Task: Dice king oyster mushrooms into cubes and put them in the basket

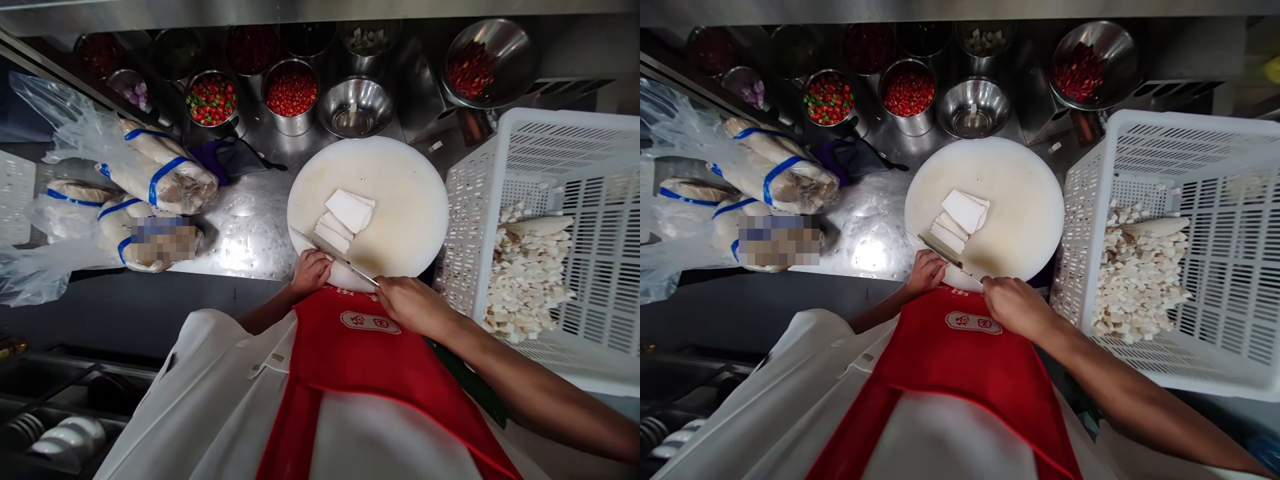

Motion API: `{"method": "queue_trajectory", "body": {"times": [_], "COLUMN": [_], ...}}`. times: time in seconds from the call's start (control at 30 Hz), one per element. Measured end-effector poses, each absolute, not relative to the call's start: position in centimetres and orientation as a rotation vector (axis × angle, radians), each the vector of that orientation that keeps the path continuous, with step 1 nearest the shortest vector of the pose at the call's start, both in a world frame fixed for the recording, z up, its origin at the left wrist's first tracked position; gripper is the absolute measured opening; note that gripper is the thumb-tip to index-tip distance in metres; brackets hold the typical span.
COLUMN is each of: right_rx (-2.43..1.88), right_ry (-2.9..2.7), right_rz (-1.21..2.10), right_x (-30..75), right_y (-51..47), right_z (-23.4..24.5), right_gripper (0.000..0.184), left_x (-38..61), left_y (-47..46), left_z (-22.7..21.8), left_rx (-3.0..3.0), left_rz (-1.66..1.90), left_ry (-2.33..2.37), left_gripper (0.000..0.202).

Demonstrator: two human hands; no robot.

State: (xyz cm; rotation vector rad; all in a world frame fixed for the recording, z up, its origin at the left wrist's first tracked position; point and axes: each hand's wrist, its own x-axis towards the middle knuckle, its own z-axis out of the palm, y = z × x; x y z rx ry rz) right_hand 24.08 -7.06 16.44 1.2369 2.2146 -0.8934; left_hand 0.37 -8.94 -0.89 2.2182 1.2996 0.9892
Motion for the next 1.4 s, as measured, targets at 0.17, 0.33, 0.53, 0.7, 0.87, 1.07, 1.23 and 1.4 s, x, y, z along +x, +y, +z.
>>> {"method": "queue_trajectory", "body": {"times": [0.17, 0.33, 0.53, 0.7, 0.87, 1.07, 1.23, 1.4], "right_rx": [1.231, 1.294, 1.407, 1.505, 1.478, 1.352, 1.315, 1.276], "right_ry": [2.143, 2.199, 2.313, 2.340, 2.323, 2.335, 2.317, 2.314], "right_rz": [-0.914, -0.923, -0.975, -0.950, -0.942, -0.970, -0.925, -0.923], "right_x": [22.6, 22.3, 23.2, 23.4, 23.8, 23.8, 23.4, 23.1], "right_y": [-6.3, -6.8, -7.8, -7.6, -7.6, -8.4, -8.5, -8.0], "right_z": [14.7, 11.4, 10.3, 11.8, 13.5, 14.1, 13.6, 13.4], "right_gripper": [0.021, 0.025, 0.030, 0.029, 0.028, 0.026, 0.024, 0.024], "left_x": [0.2, 0.0, 0.1, -0.5, -1.2, -1.1, -0.6, 0.0], "left_y": [-9.0, -8.8, -8.9, -9.7, -10.4, -10.6, -10.3, -10.0], "left_z": [-1.5, -1.3, -1.0, -1.0, -0.9, -1.6, -1.7, -1.6], "left_rx": [2.230, 2.349, 2.352, 2.307, 2.283, 2.331, 2.348, 2.324], "left_rz": [0.939, 0.982, 1.013, 0.882, 0.919, 0.961, 0.926, 0.995], "left_ry": [1.297, 1.275, 1.272, 1.260, 1.315, 1.318, 1.259, 1.217], "left_gripper": [0.007, 0.007, 0.013, 0.027, 0.018, 0.008, 0.008, 0.011]}}
